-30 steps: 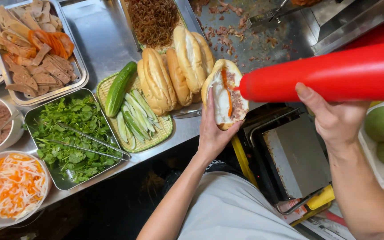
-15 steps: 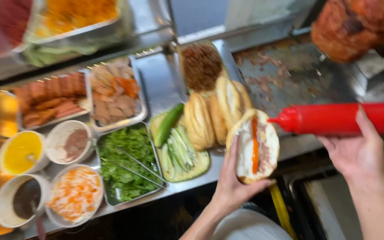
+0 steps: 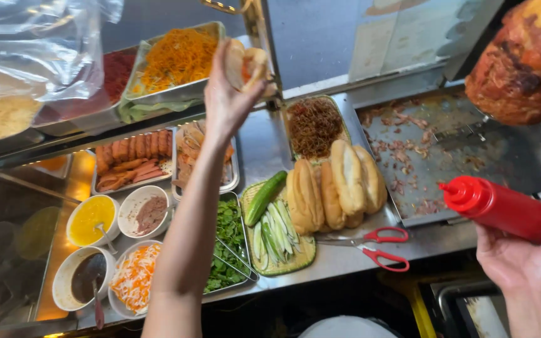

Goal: Preparing multiple Vietnamese banh mi sandwiches by adding pate, sauces, meats, and vegetables.

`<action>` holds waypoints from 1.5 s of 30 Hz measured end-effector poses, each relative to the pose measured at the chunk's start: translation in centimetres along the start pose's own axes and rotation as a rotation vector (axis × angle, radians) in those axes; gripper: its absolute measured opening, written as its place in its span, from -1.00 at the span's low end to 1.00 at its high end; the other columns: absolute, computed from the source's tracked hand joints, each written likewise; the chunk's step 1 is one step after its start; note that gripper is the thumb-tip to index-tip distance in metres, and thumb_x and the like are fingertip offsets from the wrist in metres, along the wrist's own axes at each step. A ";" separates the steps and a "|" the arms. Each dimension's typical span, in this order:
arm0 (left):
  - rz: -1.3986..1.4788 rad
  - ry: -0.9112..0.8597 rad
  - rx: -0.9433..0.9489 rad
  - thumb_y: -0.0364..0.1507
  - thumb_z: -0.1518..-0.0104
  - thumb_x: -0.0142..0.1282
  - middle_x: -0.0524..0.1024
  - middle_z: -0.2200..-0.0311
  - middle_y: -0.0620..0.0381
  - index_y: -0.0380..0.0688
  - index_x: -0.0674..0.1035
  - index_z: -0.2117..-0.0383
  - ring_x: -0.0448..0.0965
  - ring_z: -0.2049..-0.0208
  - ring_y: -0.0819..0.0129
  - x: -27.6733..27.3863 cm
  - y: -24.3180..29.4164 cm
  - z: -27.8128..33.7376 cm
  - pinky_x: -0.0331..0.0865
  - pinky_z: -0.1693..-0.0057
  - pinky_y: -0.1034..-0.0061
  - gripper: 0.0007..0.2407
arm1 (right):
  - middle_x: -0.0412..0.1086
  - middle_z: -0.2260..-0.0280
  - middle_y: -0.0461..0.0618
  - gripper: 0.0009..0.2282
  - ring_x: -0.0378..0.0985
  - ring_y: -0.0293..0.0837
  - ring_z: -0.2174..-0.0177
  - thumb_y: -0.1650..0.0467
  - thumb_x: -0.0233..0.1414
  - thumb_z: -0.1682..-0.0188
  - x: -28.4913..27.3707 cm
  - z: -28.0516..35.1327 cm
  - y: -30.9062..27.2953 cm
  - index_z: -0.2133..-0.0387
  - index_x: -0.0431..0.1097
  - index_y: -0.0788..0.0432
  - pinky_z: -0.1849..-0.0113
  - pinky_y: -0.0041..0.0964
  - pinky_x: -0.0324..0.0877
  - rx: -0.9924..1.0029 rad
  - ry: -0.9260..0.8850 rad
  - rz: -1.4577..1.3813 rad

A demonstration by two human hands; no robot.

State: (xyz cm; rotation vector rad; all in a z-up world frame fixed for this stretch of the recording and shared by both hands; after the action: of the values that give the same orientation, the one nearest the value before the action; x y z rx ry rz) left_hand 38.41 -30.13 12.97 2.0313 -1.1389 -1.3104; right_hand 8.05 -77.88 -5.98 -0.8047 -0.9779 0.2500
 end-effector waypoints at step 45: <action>0.431 0.056 -0.472 -0.50 -0.33 -0.09 0.53 -0.05 -0.26 -0.04 0.27 -0.34 0.61 0.00 -0.03 17.0 5.7 28.7 0.45 -0.08 0.36 -0.59 | 0.40 -0.01 0.04 -0.45 0.46 -0.31 0.07 0.49 -0.05 -0.16 13.0 -0.6 12.8 -0.42 -0.09 0.16 0.02 -0.41 0.40 0.099 -0.671 0.509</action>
State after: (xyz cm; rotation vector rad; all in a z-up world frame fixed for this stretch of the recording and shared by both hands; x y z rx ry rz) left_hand 13.82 -45.97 -4.10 1.3828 -1.0445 -1.1572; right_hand 17.76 -62.41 -6.84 -0.8878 -1.3552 1.0509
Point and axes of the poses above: each hand's wrist, its own z-axis away from the middle knuckle, its own x-axis out of the palm, y = z × x, the point moved 8 cm from there along -z, towards the middle knuckle
